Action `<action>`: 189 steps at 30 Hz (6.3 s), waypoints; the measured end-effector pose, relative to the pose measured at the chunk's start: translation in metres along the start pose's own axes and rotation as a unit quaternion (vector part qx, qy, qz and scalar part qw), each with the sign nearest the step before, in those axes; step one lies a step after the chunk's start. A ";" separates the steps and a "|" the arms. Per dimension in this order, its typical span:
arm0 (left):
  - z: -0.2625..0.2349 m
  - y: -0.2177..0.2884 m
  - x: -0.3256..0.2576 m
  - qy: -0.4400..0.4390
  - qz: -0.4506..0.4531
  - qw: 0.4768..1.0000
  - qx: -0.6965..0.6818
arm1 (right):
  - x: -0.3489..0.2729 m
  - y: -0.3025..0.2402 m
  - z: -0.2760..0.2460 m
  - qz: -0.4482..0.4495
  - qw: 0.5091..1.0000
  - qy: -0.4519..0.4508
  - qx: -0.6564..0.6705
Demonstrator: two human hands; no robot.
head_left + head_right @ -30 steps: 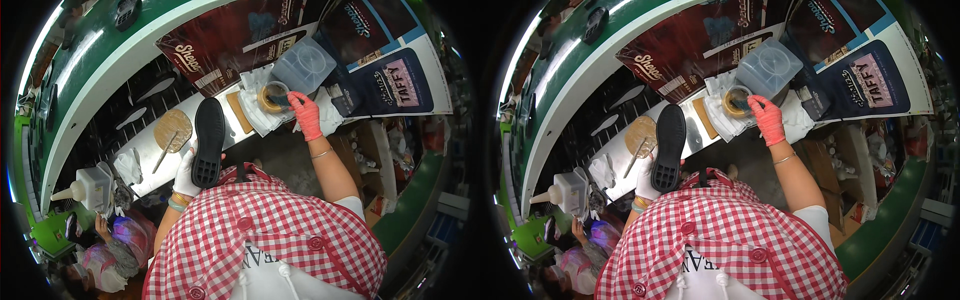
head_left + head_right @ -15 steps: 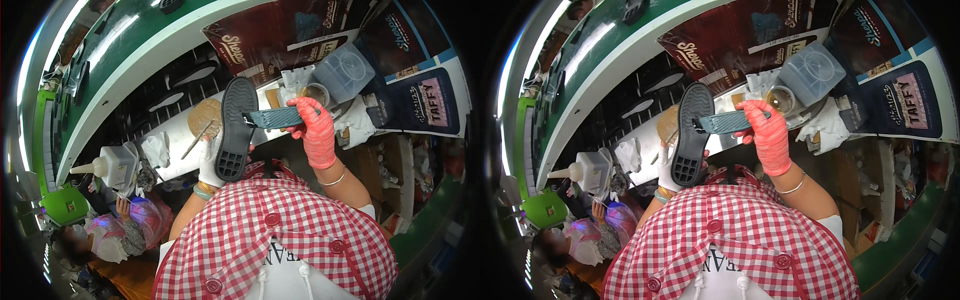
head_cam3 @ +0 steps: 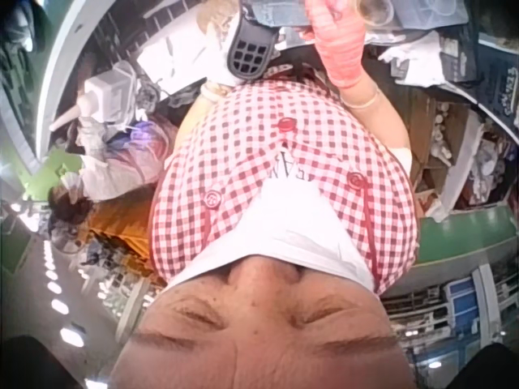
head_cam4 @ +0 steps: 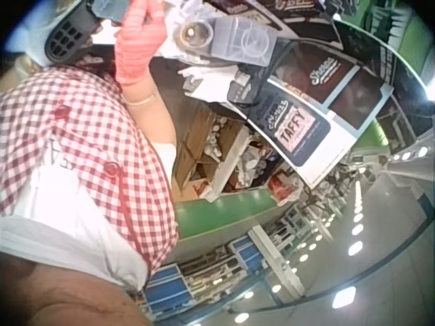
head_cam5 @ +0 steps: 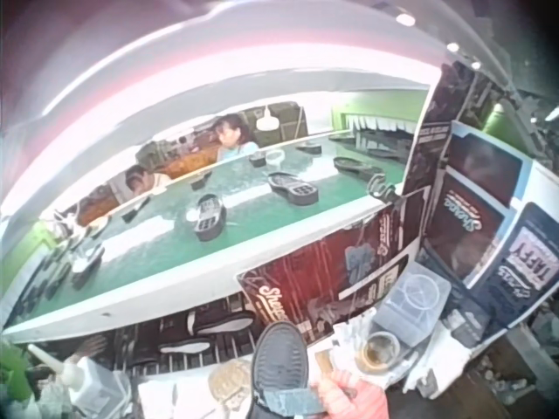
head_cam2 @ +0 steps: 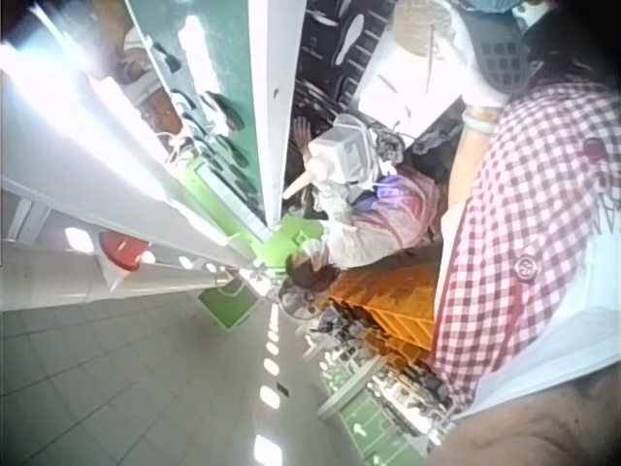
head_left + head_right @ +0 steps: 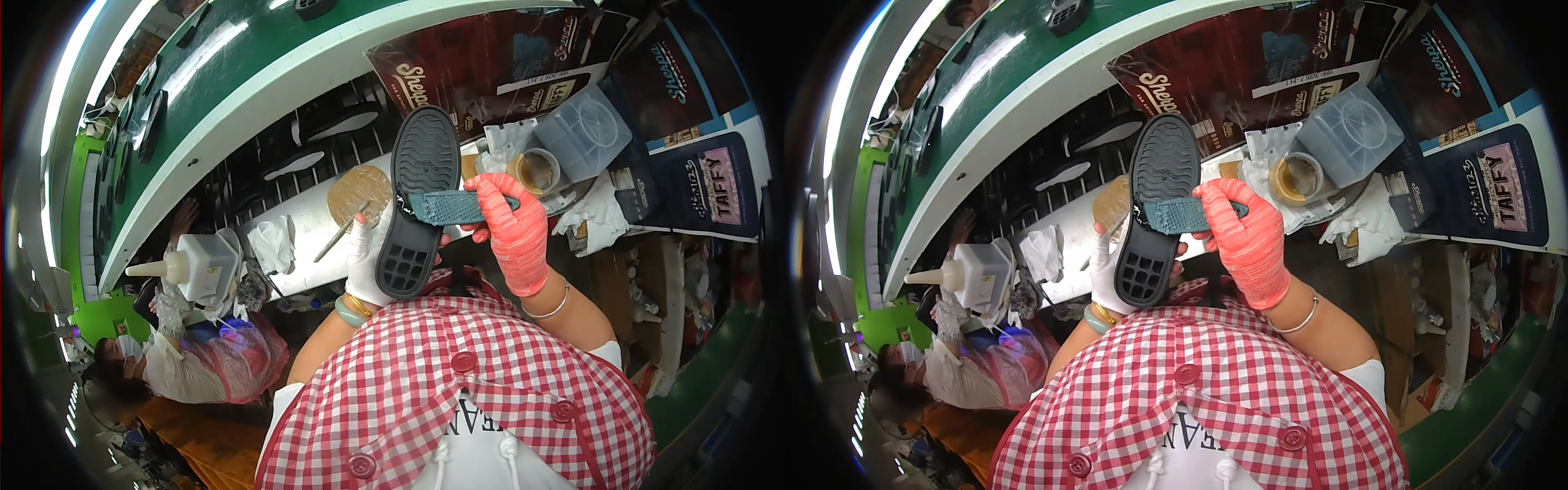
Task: The person scrubs the soles of black slip-on shoes using a blue scrubbing tool. They repeatedly pick up shoes from a green conveyor belt, scrub the textured bottom surface, and place them back on the belt.
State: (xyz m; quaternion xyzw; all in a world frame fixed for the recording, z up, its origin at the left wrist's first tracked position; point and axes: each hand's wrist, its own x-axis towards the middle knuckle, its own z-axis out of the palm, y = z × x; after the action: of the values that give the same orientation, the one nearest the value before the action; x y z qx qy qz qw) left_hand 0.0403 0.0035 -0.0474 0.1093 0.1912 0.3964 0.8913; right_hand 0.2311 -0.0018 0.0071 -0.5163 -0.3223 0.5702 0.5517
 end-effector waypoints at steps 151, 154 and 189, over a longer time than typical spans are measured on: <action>0.059 0.047 0.020 0.145 0.230 0.960 0.070 | -0.036 -0.031 0.050 -0.026 0.989 -0.086 0.114; 0.048 0.054 0.022 0.072 0.165 0.982 0.057 | -0.038 -0.031 0.051 -0.033 0.991 -0.081 0.096; 0.029 0.019 0.021 0.017 0.313 0.909 0.275 | -0.054 -0.051 0.055 0.068 0.980 -0.186 0.012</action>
State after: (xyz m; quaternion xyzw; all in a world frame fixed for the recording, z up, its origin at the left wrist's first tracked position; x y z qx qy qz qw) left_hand 0.0528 0.0301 -0.0197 0.3974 0.2641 0.5885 0.6527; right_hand 0.1869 -0.0338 0.0816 -0.4151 -0.3771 0.6962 0.4480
